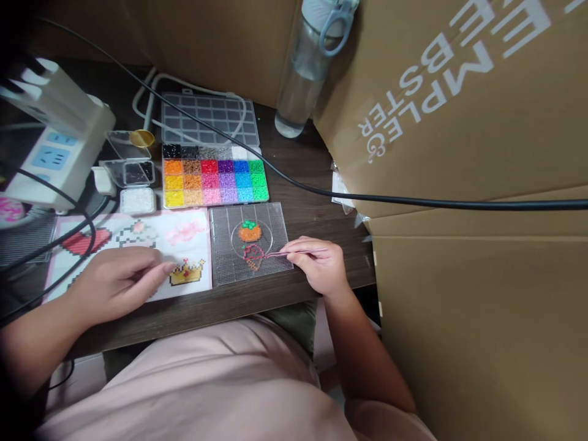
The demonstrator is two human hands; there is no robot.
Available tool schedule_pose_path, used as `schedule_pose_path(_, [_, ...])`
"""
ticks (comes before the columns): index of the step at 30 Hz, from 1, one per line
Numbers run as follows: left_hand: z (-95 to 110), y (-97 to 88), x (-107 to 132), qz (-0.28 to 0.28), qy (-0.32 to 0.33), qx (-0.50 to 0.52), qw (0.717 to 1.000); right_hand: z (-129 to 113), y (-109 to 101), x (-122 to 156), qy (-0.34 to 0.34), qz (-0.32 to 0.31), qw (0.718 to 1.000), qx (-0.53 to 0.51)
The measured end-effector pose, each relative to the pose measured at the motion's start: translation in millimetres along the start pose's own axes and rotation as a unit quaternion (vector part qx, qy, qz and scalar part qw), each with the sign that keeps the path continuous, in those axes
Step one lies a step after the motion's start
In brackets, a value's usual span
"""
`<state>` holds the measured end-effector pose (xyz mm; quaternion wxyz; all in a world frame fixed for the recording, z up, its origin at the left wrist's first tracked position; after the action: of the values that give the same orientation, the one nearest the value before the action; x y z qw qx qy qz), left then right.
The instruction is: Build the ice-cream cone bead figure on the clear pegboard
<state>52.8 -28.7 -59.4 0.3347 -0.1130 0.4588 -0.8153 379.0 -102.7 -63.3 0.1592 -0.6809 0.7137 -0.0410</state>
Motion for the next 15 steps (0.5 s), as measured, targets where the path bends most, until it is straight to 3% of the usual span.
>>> schedule_pose_path(7, [6.1,-15.2,-2.6,0.080,0.017,0.022,0.996,2.1,-2.3,0.7,0.002,0.017,1.000,-0.002])
schedule_pose_path(15, [5.8,-17.2,-4.5,0.102,0.023,0.006,0.994,1.7,-4.0,2.4,-0.007,0.024,0.999,0.022])
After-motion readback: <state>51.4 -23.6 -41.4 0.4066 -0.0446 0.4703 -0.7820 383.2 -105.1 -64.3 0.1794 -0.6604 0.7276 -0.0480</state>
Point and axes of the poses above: each hand's wrist, its own x-axis away from the middle knuckle, its own y-axis out of the palm, z = x × y, the point moved 4 cm from there along -x, towards the middle knuckle, and after that the axes turned 6 degrees about -z, right-handed, at the moved point
